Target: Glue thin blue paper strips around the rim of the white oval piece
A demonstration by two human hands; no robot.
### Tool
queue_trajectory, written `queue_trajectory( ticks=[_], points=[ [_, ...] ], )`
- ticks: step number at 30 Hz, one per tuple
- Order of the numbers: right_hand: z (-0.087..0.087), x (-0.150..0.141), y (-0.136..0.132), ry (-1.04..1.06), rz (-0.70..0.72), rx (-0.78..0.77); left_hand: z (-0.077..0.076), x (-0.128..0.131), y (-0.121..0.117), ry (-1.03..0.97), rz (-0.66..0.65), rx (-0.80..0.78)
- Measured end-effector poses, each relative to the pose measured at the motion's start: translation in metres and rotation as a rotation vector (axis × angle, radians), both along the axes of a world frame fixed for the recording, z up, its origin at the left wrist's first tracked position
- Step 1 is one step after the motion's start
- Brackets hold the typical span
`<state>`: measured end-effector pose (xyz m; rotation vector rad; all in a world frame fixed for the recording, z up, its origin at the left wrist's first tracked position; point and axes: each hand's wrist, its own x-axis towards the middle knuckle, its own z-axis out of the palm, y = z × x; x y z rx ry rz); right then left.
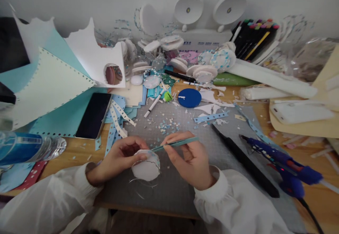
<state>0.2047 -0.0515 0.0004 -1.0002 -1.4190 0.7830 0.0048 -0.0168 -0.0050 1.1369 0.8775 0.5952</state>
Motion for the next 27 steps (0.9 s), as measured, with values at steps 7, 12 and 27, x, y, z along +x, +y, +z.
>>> queue_trajectory(
  ticks=[7, 12, 27],
  points=[
    [-0.002, 0.000, 0.001, 0.038, 0.000, -0.002, -0.001, 0.000, 0.001, -0.028, 0.017, -0.010],
    [-0.004, -0.001, 0.002, 0.074, -0.013, 0.002, -0.001, 0.001, 0.002, -0.074, 0.049, -0.027],
    [-0.011, 0.000, 0.001, 0.192, -0.067, -0.163, -0.002, 0.000, 0.002, -0.113, 0.062, -0.122]
  ],
)
